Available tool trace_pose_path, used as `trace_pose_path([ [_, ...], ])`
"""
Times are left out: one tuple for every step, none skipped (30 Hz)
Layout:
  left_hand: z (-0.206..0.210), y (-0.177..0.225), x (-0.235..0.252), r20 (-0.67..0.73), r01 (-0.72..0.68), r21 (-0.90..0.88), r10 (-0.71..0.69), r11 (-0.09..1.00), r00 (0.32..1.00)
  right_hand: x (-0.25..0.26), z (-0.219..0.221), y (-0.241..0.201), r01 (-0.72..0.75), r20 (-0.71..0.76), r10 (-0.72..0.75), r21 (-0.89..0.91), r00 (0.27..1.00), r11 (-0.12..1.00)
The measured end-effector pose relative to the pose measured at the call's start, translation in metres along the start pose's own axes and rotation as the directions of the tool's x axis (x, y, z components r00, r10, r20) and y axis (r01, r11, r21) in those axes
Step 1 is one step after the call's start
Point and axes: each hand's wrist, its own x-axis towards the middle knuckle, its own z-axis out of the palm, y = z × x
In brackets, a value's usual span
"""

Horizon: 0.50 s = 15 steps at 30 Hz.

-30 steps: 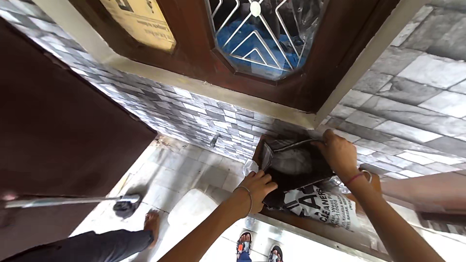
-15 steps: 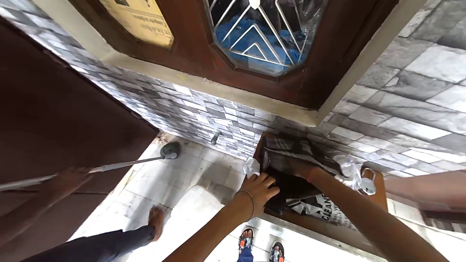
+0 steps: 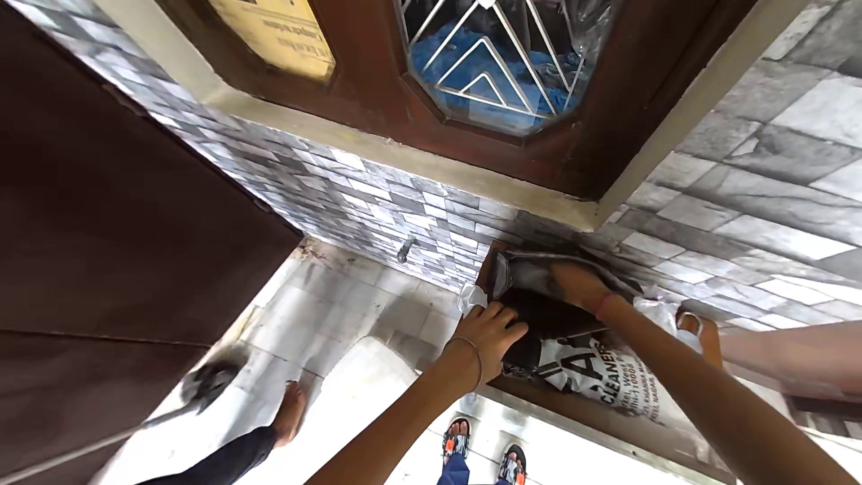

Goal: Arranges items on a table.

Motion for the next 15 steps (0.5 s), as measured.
trace_pose_path([
  [0.000,0.000,0.001,-0.004,0.007,-0.005,-0.007,1.000,1.000,-0.010,-0.011,-0.002,0.002,-0.036,-0.003,-0.023,0.999,1.000],
  [0.001,0.000,0.001,-0.016,0.011,-0.009,-0.011,1.000,1.000,-0.016,-0.017,-0.002,0.022,-0.101,-0.027,-0.051,0.994,0.998],
  [0.003,-0.001,0.002,-0.029,0.014,-0.012,-0.015,1.000,0.999,-0.014,-0.014,0.005,0.081,-0.224,-0.098,-0.086,0.970,0.993],
  [0.004,-0.002,0.002,-0.039,0.016,-0.015,-0.016,1.000,0.999,-0.007,-0.005,0.017,0.164,-0.386,-0.202,-0.129,0.900,0.978],
  [0.004,-0.002,0.003,-0.046,0.016,-0.016,-0.016,1.000,0.999,-0.006,-0.001,0.026,0.228,-0.493,-0.281,-0.165,0.823,0.960],
  [0.003,-0.002,0.003,-0.048,0.014,-0.015,-0.015,1.000,0.999,-0.008,0.000,0.035,0.270,-0.569,-0.332,-0.193,0.752,0.943],
  [0.002,-0.002,0.003,-0.044,0.011,-0.012,-0.012,1.000,0.999,-0.012,0.001,0.042,0.294,-0.622,-0.359,-0.210,0.696,0.932],
  [0.002,-0.002,0.003,-0.039,0.004,-0.006,-0.005,1.000,0.999,-0.018,0.001,0.047,0.302,-0.665,-0.363,-0.211,0.653,0.930],
  [0.000,-0.001,0.002,-0.021,0.001,0.003,-0.001,1.000,1.000,-0.022,0.002,0.052,0.301,-0.702,-0.355,-0.205,0.617,0.931],
  [-0.001,0.001,0.002,-0.017,-0.006,0.009,0.006,1.000,1.000,-0.023,0.004,0.057,0.297,-0.741,-0.337,-0.193,0.580,0.935],
  [-0.001,0.003,0.002,-0.031,-0.018,0.012,0.018,1.000,0.999,-0.022,0.007,0.062,0.286,-0.780,-0.311,-0.176,0.543,0.942],
  [-0.001,0.005,0.002,-0.059,-0.029,0.016,0.030,0.999,0.998,-0.020,0.009,0.065,0.268,-0.811,-0.279,-0.157,0.514,0.950],
  [-0.002,0.006,0.004,-0.079,-0.033,0.024,0.035,0.999,0.996,-0.016,0.012,0.067,0.249,-0.837,-0.246,-0.137,0.489,0.959],
  [-0.005,0.008,0.005,-0.072,-0.026,0.036,0.029,0.999,0.997,-0.010,0.014,0.067,0.232,-0.858,-0.216,-0.117,0.466,0.966],
  [-0.009,0.008,0.007,-0.050,-0.015,0.046,0.017,0.999,0.999,-0.005,0.015,0.065,0.221,-0.872,-0.193,-0.100,0.451,0.970],
])
